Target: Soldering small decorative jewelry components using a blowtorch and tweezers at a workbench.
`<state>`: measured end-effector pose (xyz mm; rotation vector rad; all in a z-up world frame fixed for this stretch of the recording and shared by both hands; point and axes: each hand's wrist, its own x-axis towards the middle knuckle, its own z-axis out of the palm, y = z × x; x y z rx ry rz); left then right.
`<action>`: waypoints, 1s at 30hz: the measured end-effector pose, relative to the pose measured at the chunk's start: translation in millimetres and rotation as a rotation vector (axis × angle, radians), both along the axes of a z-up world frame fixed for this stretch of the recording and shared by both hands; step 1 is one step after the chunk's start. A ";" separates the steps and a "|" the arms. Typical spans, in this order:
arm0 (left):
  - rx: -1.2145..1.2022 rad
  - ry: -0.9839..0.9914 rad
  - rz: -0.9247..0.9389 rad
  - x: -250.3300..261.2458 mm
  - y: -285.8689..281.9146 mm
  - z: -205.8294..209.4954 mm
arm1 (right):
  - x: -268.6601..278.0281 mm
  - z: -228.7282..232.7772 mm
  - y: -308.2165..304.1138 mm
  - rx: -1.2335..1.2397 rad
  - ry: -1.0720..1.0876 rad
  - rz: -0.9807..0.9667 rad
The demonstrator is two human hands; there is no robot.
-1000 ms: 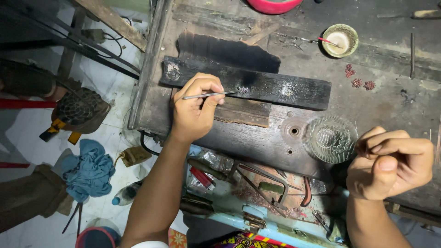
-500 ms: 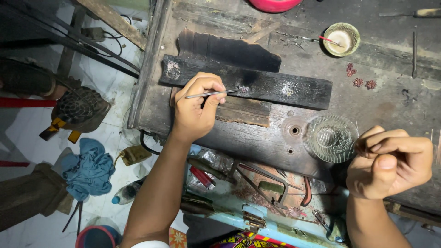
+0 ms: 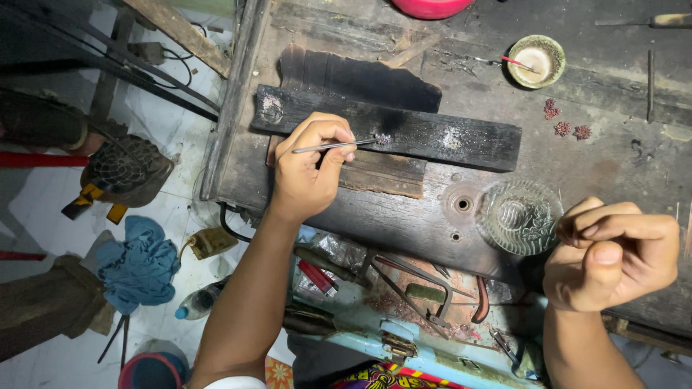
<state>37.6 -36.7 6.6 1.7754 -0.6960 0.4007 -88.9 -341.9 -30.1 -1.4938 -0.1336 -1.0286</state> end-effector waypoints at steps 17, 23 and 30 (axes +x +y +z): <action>-0.009 0.029 -0.030 0.4 1.7 -1.6 | 0.0 -2.3 -1.1 0.001 0.000 -0.023; -0.015 0.034 -0.040 -0.1 1.3 0.7 | -0.1 -3.0 -2.0 0.001 -0.005 -0.018; -0.024 0.043 -0.044 0.0 1.7 1.0 | -0.1 -3.2 -2.8 -0.001 -0.008 -0.016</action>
